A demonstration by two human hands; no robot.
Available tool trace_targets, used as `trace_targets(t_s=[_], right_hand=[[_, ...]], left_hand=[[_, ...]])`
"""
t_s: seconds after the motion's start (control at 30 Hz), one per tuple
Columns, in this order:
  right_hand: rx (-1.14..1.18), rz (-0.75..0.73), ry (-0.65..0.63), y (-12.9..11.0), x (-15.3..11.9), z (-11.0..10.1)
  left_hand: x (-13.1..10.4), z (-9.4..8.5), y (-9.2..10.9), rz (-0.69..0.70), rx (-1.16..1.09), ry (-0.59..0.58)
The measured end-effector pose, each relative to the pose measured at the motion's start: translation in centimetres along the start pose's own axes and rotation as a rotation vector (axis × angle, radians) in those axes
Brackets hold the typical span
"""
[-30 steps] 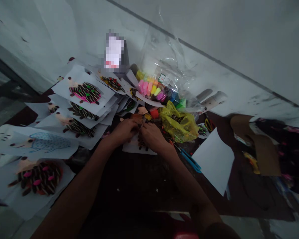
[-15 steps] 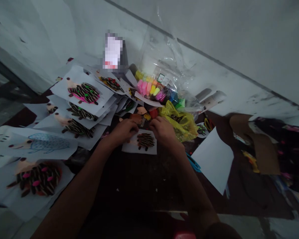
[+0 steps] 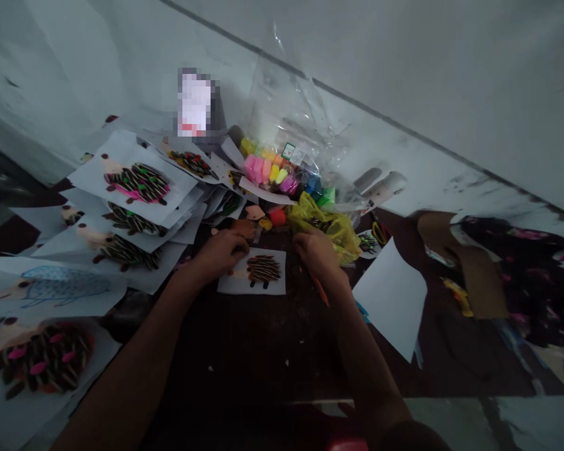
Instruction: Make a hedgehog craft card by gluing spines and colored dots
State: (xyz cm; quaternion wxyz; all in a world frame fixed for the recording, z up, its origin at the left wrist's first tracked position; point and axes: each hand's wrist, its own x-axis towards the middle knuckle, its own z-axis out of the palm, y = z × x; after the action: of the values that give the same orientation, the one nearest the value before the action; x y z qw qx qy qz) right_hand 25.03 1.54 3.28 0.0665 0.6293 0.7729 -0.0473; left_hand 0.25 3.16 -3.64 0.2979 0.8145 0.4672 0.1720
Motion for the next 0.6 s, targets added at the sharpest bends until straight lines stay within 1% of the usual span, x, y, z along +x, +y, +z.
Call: trace_targets(t_s=[0.17,0.27,0.47,0.53,0.6], right_hand=[[-0.084,0.009,-0.024,-0.5,1.3,0.7],[-0.142,0.005,-0.039,-0.7,1.7,1.1],[-0.204,0.067,-0.039,-0.9,1.7,1.0],[-0.204,0.066,-0.038,-0.7,1.6,0.9],[-0.182,0.062,-0.006,-0.5,1.3,0.8]], left_hand=[[0.0,-0.1,-0.1,0.005,-0.002,-0.018],[0.0,0.0,-0.2,0.012,-0.009,-0.007],[0.1,0.6,-0.7,0.020,-0.021,0.018],[0.1,0.6,-0.7,0.016,-0.015,0.026],[0.1,0.5,-0.6,0.012,-0.004,0.020]])
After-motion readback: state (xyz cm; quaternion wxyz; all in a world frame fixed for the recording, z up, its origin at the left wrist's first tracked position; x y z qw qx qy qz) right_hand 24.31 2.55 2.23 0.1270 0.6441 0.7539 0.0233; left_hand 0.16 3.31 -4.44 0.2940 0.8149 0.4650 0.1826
